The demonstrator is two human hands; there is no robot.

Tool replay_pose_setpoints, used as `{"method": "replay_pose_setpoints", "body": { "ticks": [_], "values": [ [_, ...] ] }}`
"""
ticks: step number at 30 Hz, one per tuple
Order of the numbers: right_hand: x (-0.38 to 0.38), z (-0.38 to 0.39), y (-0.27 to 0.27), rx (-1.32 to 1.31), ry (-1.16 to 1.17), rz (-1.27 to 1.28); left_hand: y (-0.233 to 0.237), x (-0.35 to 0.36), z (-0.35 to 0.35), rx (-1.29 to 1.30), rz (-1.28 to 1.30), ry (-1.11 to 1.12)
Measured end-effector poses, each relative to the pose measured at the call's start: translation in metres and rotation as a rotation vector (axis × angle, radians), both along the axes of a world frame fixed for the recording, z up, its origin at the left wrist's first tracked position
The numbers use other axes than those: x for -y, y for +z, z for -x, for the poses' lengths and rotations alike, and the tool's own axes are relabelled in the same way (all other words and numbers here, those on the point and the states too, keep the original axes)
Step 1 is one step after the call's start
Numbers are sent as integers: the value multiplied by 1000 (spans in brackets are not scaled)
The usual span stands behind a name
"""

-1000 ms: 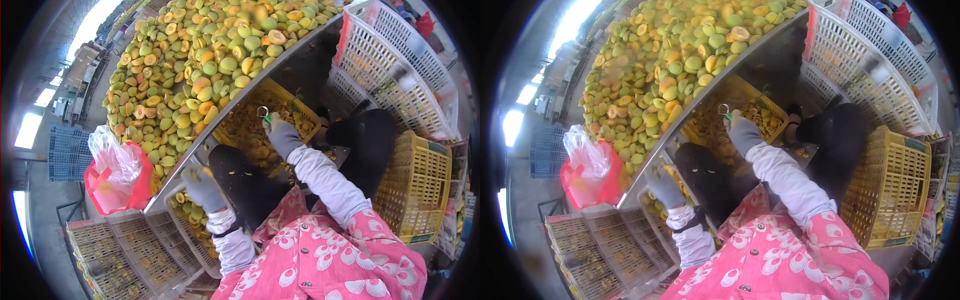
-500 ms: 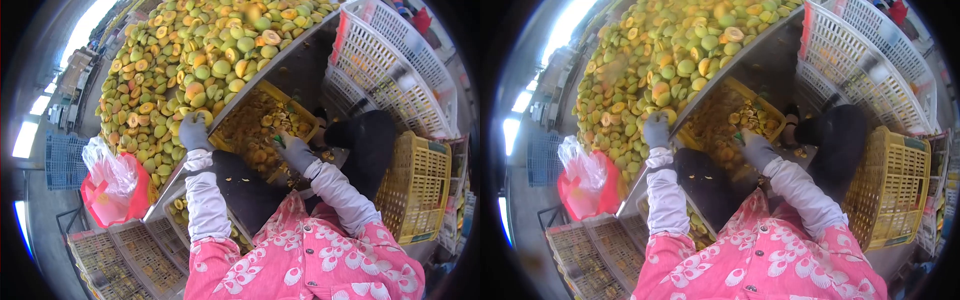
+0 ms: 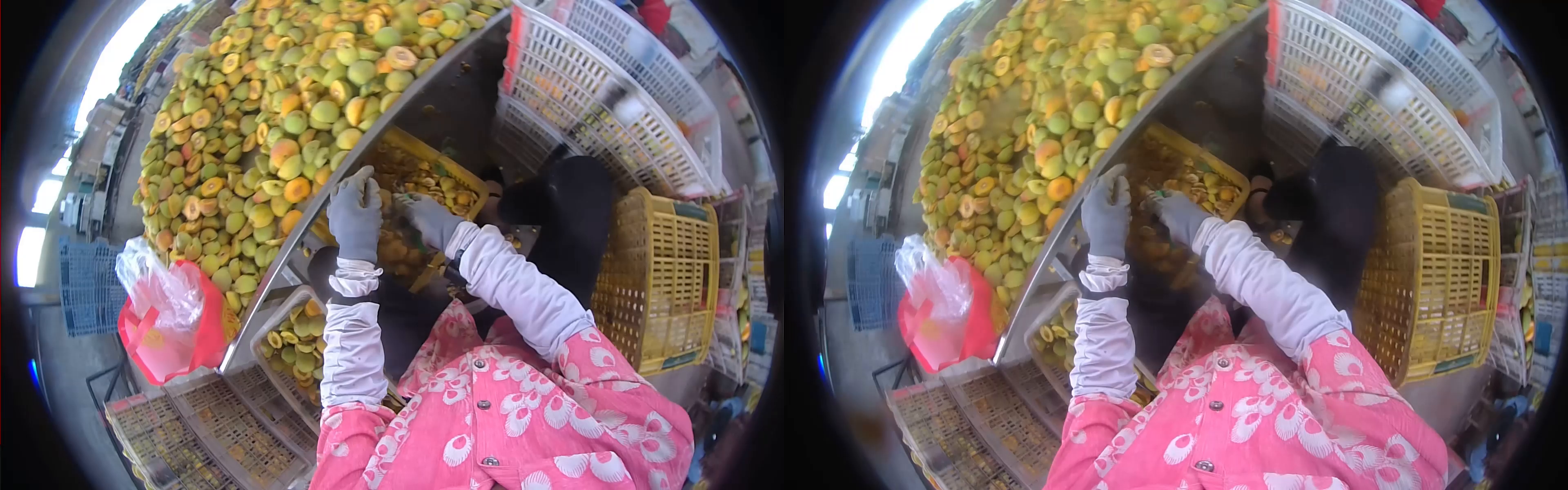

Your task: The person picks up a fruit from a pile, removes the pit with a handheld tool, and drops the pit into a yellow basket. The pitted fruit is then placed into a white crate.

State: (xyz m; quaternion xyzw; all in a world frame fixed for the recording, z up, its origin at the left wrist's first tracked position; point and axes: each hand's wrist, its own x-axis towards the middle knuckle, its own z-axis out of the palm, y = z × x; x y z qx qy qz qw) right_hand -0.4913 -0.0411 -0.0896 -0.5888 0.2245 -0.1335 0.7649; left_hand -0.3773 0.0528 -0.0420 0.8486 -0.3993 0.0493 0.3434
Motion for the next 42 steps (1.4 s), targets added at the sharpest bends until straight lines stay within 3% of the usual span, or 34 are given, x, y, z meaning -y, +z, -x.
{"method": "replay_pose_setpoints", "body": {
  "ticks": [1,2,3,5,8,12,14,15,17,18,20,21,23,24,26,27,29,30,32,33,35,36,37,39,40,41,42],
  "values": [
    [7,9,12,-175,-93,-376,-12,6,0,-272,12,34],
    [14,20,4,-175,-205,-606,-25,7,0,-304,50,57],
    [22,33,-4,-184,-217,-610,-44,7,-7,-317,44,48],
    [35,60,-25,-264,-307,-611,-93,1,-29,-223,-368,148],
    [36,90,-57,-181,-301,-604,-175,0,-69,-294,-535,64],
    [30,87,-37,-277,-369,-752,-271,25,-110,-257,-658,144],
    [35,87,-35,-228,-282,-829,-313,34,-136,103,-776,141],
    [37,85,-34,-237,-300,-845,-319,42,-149,97,-792,121],
    [38,80,-37,-332,-251,-902,-317,64,-166,332,-382,-156],
    [38,76,-42,-347,-262,-921,-315,81,-166,316,-399,-170],
    [35,71,-49,-214,-204,-1032,-302,114,-157,-14,-266,-306],
    [36,67,-49,-230,-211,-1051,-283,131,-150,-32,-284,-309],
    [41,61,-46,-248,-232,-1048,-240,164,-140,-303,-844,-244],
    [42,59,-46,-253,-230,-1051,-237,169,-139,-308,-847,-241],
    [43,57,-42,-228,-258,-990,-223,175,-138,-13,-1135,-555],
    [43,54,-40,-222,-247,-979,-230,166,-136,-7,-1127,-543],
    [37,48,-39,-303,-282,-865,-255,129,-127,-162,-682,-333],
    [34,47,-40,-292,-272,-856,-235,119,-116,-151,-674,-323],
    [27,49,-43,-219,-324,-560,-186,102,-81,-437,-405,58],
    [27,50,-39,-212,-310,-557,-178,95,-74,-429,-400,71],
    [27,54,-27,-325,-236,16,-164,74,-57,-658,-281,135],
    [22,54,-23,-294,-291,64,-159,65,-43,-674,-61,79],
    [19,54,-14,-282,-294,77,-146,54,-32,-665,-47,74],
    [16,53,9,-407,-328,172,-116,30,-7,-57,34,-509],
    [5,44,-9,-221,-552,223,-87,32,14,-45,56,-510],
    [7,49,-4,-212,-554,243,-46,37,43,-709,266,-325],
    [12,52,4,-83,-441,-303,-16,39,64,-1367,465,-110]
  ]
}}
